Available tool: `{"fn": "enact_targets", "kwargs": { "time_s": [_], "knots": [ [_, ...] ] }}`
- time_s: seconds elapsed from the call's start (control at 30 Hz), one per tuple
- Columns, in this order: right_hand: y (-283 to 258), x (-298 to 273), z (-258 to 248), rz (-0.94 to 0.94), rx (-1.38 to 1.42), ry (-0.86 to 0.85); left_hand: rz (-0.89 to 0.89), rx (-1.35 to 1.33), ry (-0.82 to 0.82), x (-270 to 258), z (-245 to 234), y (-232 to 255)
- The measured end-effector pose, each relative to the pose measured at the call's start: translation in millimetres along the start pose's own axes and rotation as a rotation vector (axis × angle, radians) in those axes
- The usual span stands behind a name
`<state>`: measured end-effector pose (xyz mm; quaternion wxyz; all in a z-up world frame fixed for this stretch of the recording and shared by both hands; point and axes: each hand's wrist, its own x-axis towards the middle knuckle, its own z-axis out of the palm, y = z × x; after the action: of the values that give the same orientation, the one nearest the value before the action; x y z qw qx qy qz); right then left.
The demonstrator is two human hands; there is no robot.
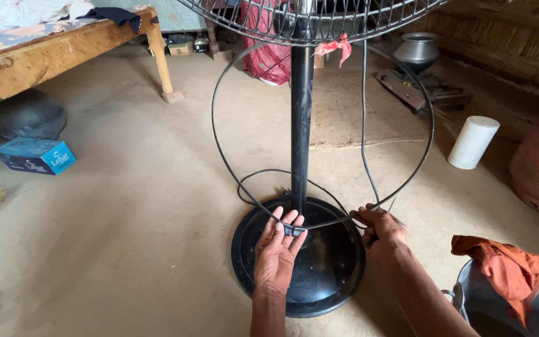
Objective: The person uses a screwdriver to tighten screws on the front wire cage of a standing fan. They work around the perimeter of the cage, then move to the base to adjust the power cord before returning to the cage to continue tightening.
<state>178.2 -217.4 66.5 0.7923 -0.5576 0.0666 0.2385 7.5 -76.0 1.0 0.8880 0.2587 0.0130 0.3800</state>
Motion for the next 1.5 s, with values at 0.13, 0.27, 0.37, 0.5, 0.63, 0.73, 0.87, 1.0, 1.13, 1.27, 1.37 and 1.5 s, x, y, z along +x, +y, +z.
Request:
{"fn": "enact_targets", "kwargs": {
  "time_s": [0.13, 0.27, 0.37, 0.5, 0.63, 0.73, 0.87, 1.0, 1.13, 1.27, 1.37, 1.5],
  "knots": [
    [-4.1, -1.1, 5.0, -0.037, 0.025, -0.022, 0.025, -0.012, 0.011, 2.8, 3.5, -0.7],
    [-6.8, -0.6, 10.5, -0.045, 0.039, -0.009, 0.054, -0.042, 0.004, 4.6, 7.0, -0.3],
    [-8.2, -0.3, 12.5, -0.053, 0.057, -0.031, 0.080, -0.045, -0.015, 6.7, 11.0, 0.5],
    [-16.8, -2.9, 19.6, -0.098, 0.073, -0.057, 0.106, -0.054, -0.036, 10.2, 23.9, 6.9],
    [-32.1, -9.5, 27.4, -0.149, 0.166, -0.127, 0.151, -0.035, -0.045, 15.4, 46.6, 13.7],
    [-44.0, -15.0, 31.7, -0.189, 0.241, -0.166, 0.191, -0.017, -0.049, 16.7, 64.8, 15.9],
    [-63.6, -21.1, 39.3, -0.217, 0.299, -0.183, 0.216, -0.019, -0.082, 25.9, 89.0, 23.5],
    [-76.6, -29.4, 45.8, -0.251, 0.364, -0.201, 0.244, -0.024, -0.089, 34.4, 105.3, 26.2],
    [-81.6, -34.1, 53.6, -0.254, 0.412, -0.175, 0.304, -0.088, -0.118, 42.9, 114.1, 19.4],
    [-79.7, -32.1, 59.8, -0.322, 0.460, -0.235, 0.332, -0.178, -0.118, 51.6, 120.2, 5.2],
    [-80.4, -29.8, 61.3, -0.359, 0.458, -0.262, 0.314, -0.176, -0.090, 55.0, 119.4, 3.1],
    [-88.3, -33.3, 69.3, -0.306, 0.423, -0.195, 0.326, -0.164, -0.142, 60.0, 121.8, 11.7]
  ]
}}
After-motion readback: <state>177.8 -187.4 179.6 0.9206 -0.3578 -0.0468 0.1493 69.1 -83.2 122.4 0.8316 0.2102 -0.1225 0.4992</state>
